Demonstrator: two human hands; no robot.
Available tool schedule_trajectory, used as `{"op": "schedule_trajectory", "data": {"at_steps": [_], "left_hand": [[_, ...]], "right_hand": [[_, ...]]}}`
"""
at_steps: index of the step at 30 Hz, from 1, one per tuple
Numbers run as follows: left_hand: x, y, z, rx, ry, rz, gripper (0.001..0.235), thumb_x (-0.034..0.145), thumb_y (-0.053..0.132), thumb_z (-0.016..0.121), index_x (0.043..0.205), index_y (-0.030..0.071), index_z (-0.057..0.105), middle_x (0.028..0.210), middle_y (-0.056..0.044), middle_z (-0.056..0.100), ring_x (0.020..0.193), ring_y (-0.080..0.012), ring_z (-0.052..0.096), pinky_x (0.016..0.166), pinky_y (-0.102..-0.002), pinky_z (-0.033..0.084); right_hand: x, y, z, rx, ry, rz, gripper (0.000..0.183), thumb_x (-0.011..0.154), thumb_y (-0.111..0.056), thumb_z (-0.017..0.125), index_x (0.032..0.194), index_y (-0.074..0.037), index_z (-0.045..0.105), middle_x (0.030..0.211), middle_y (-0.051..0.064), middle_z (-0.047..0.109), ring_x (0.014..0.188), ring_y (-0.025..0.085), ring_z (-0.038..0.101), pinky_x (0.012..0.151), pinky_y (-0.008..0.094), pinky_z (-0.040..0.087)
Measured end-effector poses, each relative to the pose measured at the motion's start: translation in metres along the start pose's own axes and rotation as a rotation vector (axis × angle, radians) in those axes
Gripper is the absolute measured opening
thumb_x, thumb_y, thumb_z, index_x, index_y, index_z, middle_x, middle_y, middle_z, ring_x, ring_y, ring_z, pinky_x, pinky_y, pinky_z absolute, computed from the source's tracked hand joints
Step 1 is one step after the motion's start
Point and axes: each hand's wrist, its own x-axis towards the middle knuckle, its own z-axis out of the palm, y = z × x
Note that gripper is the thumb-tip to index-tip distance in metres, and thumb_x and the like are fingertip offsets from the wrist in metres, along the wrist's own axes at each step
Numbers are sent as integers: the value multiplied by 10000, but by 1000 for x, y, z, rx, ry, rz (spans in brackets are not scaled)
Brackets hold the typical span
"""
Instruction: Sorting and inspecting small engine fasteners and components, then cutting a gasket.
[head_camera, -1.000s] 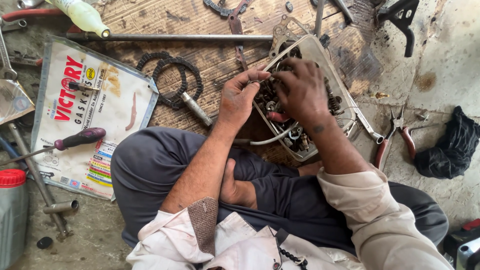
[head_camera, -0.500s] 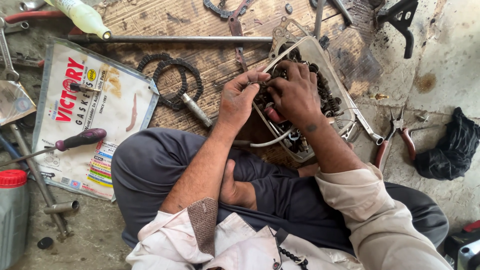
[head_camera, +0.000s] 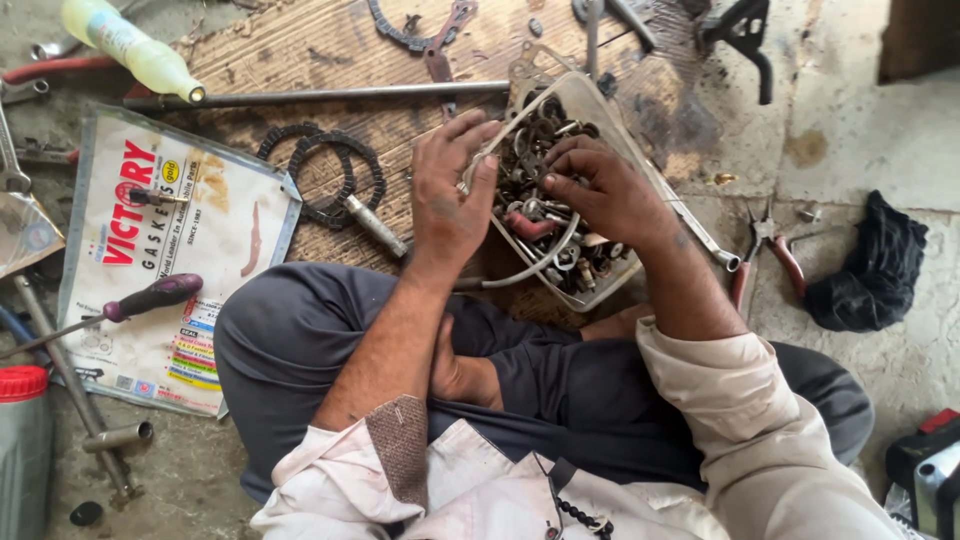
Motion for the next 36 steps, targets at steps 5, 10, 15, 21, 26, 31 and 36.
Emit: {"op": "schedule_trajectory", "data": {"at_steps": [5, 10, 15, 21, 26, 31, 36], "left_hand": [[-17, 26, 2, -601, -324, -283, 281, 995, 165, 695, 1259, 68, 704, 1206, -138, 725, 1071, -200, 718, 894, -303, 646], [-46, 52, -2, -819, -412, -409, 238, 982, 61, 743, 1205, -19, 744, 1005, -126, 781, 873, -138, 740, 770, -233, 625], [-78, 103, -4, -912, -470, -410, 351, 931, 50, 763, 1268, -34, 713, 1044, -80, 754, 897, -103, 716, 801, -207, 597], [-120, 136, 11, -1199, -555, -527, 331, 920, 49, 754, 1239, -17, 701, 1002, -64, 782, 881, -94, 740, 794, -210, 622], [-140, 165, 1, -931, -626, -425, 344, 927, 54, 798, 1263, 1, 747, 952, -40, 752, 787, -23, 616, 679, -148, 493], [-164, 183, 1, -860, -670, -340, 310, 906, 49, 815, 1211, 27, 765, 950, -47, 794, 738, -22, 636, 600, -145, 489], [-183, 184, 7, -992, -748, -475, 295, 905, 30, 794, 1192, 5, 729, 1032, -51, 767, 906, -45, 715, 784, -168, 605]], "right_hand": [[-33, -12, -13, 39, -34, -149, 157, 983, -175, 720, 986, -18, 707, 1107, 79, 677, 1059, 202, 643, 915, 358, 512], [-87, -50, -28, 8, -6, -76, 165, 955, -185, 754, 946, -24, 718, 1025, 75, 686, 952, 194, 657, 815, 344, 522], [-155, -56, -36, 70, 111, -7, 166, 988, -198, 677, 1027, -41, 715, 926, 39, 700, 842, 121, 642, 729, 309, 514], [-230, -23, -26, 430, 141, 199, 221, 1049, -188, 632, 1060, 8, 732, 850, 6, 663, 794, 80, 540, 687, 288, 452], [-278, -73, -41, 326, 176, 136, 238, 1050, -170, 579, 1073, 21, 720, 953, 25, 741, 895, 60, 609, 803, 241, 507], [-321, -69, -31, 504, 193, 318, 234, 978, -134, 632, 1116, 21, 741, 945, 46, 754, 861, 66, 636, 751, 237, 537], [-342, -40, -4, 811, 314, 487, 212, 969, -123, 661, 1024, 68, 738, 869, 74, 746, 796, 134, 674, 725, 279, 561]]}}
